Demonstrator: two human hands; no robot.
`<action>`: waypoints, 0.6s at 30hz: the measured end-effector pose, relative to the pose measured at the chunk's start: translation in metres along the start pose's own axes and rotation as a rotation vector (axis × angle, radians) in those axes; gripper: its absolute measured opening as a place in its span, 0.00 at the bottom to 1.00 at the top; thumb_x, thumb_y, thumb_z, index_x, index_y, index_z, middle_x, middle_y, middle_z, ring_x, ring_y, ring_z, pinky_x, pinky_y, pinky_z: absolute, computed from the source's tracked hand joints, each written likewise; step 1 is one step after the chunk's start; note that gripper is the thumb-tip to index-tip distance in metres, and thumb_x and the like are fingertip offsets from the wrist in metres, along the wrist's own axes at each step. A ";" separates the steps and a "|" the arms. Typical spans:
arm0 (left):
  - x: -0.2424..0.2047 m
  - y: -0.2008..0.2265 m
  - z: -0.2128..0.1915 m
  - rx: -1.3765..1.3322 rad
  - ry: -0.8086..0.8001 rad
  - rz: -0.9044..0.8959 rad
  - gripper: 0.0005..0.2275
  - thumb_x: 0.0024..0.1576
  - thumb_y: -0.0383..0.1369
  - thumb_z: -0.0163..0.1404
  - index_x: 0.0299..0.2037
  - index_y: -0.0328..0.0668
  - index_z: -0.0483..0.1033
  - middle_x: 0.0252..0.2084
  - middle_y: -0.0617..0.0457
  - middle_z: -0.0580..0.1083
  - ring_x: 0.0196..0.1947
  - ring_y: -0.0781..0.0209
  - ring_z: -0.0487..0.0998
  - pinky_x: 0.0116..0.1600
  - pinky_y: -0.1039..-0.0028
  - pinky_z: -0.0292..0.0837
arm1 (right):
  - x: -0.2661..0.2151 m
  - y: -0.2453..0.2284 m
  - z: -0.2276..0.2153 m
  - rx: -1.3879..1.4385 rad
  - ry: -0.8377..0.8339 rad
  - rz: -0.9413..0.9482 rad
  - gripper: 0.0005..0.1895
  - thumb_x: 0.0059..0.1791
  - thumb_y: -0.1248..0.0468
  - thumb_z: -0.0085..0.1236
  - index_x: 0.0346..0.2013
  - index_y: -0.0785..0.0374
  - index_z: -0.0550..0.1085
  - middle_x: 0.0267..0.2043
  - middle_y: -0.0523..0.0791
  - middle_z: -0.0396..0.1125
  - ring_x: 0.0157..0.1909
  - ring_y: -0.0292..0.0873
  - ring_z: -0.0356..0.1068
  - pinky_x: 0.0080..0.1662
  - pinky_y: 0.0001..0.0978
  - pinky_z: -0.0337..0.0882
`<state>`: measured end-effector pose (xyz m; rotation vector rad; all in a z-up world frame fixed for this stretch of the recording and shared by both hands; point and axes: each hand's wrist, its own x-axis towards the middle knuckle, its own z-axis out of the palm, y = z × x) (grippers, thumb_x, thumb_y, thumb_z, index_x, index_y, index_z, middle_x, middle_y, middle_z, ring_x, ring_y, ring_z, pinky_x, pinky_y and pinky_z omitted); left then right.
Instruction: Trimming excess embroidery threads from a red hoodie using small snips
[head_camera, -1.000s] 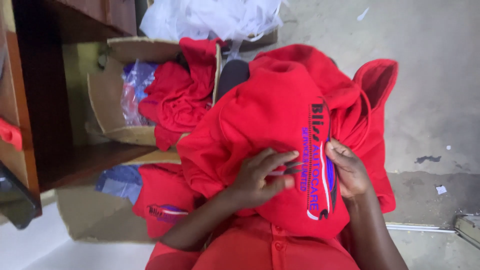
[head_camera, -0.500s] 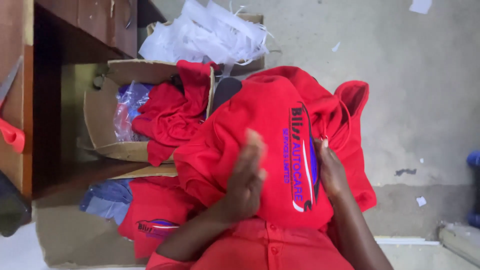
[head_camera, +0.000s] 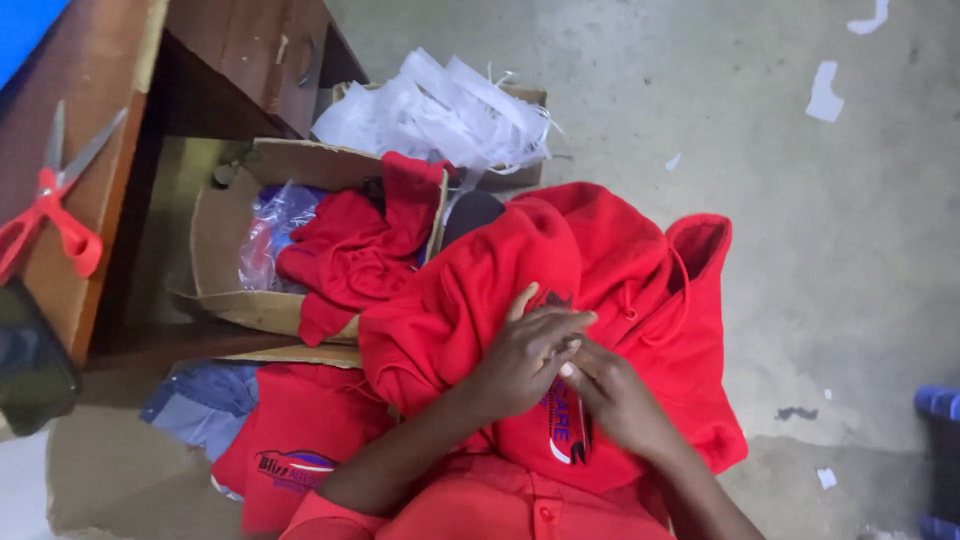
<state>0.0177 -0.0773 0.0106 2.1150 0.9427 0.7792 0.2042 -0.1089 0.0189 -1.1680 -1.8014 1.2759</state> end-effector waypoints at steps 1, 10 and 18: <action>0.001 -0.010 -0.001 0.048 0.071 0.090 0.19 0.58 0.24 0.50 0.62 0.36 0.69 0.51 0.44 0.76 0.54 0.44 0.74 0.73 0.44 0.47 | 0.007 -0.005 -0.012 0.173 -0.082 0.123 0.16 0.56 0.58 0.44 0.47 0.65 0.76 0.52 0.48 0.74 0.55 0.44 0.73 0.59 0.38 0.70; -0.015 -0.039 0.029 0.156 0.344 0.258 0.18 0.65 0.43 0.47 0.55 0.36 0.75 0.42 0.45 0.75 0.51 0.44 0.78 0.63 0.50 0.70 | -0.003 0.109 -0.089 -0.520 -0.185 0.487 0.16 0.52 0.52 0.53 0.42 0.59 0.82 0.42 0.55 0.78 0.52 0.63 0.75 0.53 0.54 0.73; -0.007 0.007 0.017 0.191 0.562 0.321 0.18 0.69 0.41 0.42 0.60 0.36 0.73 0.60 0.38 0.71 0.62 0.36 0.74 0.65 0.48 0.72 | -0.020 0.219 -0.127 -0.325 -0.412 0.229 0.14 0.51 0.62 0.54 0.38 0.70 0.81 0.40 0.61 0.76 0.55 0.63 0.75 0.53 0.53 0.75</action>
